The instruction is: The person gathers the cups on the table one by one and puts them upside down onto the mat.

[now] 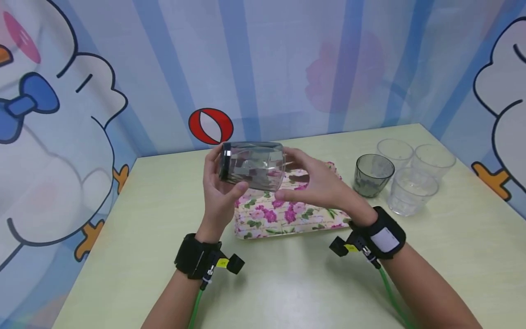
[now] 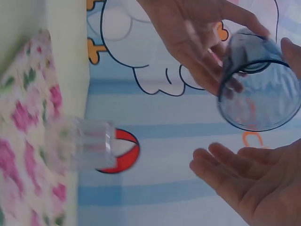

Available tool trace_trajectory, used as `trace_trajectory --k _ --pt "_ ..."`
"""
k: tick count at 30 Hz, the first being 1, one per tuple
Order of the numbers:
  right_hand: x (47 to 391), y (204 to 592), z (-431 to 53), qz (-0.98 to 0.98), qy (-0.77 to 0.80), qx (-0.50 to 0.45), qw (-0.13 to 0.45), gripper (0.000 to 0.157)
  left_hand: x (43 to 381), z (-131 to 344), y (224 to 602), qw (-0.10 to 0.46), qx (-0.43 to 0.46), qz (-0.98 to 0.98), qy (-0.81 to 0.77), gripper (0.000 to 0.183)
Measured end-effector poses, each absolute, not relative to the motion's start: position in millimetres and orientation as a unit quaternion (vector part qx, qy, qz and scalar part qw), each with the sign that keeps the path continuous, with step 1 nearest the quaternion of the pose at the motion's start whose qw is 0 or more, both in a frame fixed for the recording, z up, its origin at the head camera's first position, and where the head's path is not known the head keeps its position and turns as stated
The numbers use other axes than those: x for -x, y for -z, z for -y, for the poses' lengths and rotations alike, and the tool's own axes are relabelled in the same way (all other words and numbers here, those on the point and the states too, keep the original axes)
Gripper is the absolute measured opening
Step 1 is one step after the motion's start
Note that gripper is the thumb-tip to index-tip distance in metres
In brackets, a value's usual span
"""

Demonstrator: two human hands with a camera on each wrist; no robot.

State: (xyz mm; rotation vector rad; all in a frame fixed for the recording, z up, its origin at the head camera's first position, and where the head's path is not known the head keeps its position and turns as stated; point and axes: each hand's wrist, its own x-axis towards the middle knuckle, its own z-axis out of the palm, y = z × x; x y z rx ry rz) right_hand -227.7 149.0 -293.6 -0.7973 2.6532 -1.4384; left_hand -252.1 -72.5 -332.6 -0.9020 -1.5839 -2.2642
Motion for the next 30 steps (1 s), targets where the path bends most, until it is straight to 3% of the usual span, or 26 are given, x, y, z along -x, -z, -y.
trace_trajectory --k 9,12,24,30 --pt "222.0 225.7 -138.1 -0.903 0.212 0.355 -0.120 0.097 252.7 74.4 335.8 0.114 0.310 0.537 0.776 0.081" --pt "223.5 208.3 -127.6 -0.899 0.138 0.393 -0.133 0.092 253.1 73.8 336.9 0.113 0.311 0.540 0.774 0.080" --pt "234.0 179.7 -109.8 -0.920 0.051 0.389 0.000 0.076 254.4 70.2 340.0 0.095 0.309 0.546 0.773 0.083" --pt "235.5 175.1 -110.9 -0.918 0.047 0.392 0.035 0.069 253.9 67.1 339.9 0.077 0.317 0.547 0.771 0.085"
